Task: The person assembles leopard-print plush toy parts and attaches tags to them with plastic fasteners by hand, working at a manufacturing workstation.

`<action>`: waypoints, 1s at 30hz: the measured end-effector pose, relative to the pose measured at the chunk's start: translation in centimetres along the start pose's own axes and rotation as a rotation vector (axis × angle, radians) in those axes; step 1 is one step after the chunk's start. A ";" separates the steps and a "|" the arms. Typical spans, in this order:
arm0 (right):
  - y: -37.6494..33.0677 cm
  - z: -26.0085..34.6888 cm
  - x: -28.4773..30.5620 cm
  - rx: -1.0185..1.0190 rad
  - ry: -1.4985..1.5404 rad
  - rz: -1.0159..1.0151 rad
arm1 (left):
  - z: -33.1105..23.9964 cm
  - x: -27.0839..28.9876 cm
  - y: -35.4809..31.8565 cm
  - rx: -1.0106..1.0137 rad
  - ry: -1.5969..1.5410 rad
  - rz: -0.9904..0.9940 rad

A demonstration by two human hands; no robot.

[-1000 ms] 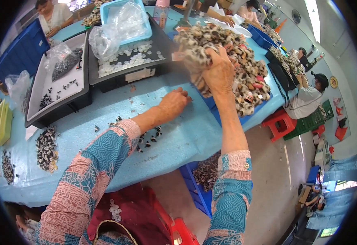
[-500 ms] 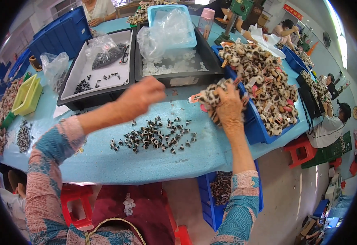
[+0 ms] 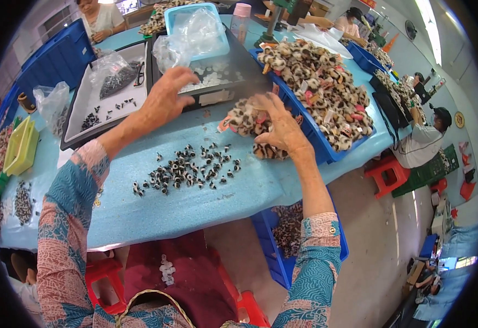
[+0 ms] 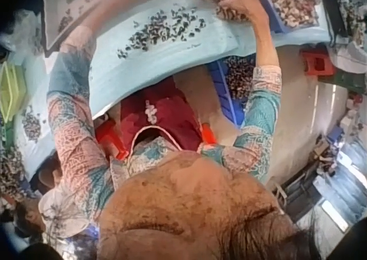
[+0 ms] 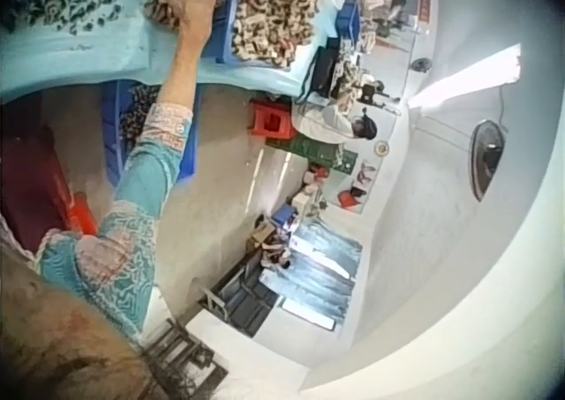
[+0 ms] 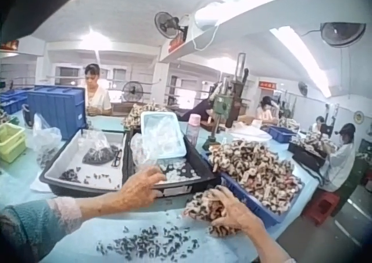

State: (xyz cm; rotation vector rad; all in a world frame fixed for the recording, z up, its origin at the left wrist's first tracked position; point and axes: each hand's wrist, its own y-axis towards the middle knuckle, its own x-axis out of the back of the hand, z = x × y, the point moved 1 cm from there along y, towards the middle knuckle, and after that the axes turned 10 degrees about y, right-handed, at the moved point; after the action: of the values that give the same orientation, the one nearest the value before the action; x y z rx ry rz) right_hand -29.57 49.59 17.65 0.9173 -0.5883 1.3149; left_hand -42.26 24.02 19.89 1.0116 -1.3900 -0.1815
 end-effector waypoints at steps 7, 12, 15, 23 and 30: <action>-5.3 -1.0 0.2 -0.052 0.014 0.021 | -6.2 2.1 -5.7 -0.112 -0.232 0.331; -6.2 -3.9 -2.0 -0.078 -0.183 -0.228 | -9.5 2.6 -10.0 -0.050 -0.430 0.379; -7.7 -4.5 -1.3 0.001 -0.092 -0.423 | -11.6 4.4 -12.6 -0.004 -0.523 0.354; -16.1 5.8 -4.3 -0.235 1.248 -0.429 | -15.8 8.3 -22.7 0.416 -0.669 0.271; -27.7 14.5 -18.1 -0.678 1.952 -0.120 | -18.7 7.2 -30.1 1.208 -1.462 0.102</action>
State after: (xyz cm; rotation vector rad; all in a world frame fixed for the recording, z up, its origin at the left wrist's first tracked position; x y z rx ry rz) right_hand -4.26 27.59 4.39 -0.9755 0.5750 1.1605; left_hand -11.13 10.54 7.49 1.9222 -3.0541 0.0725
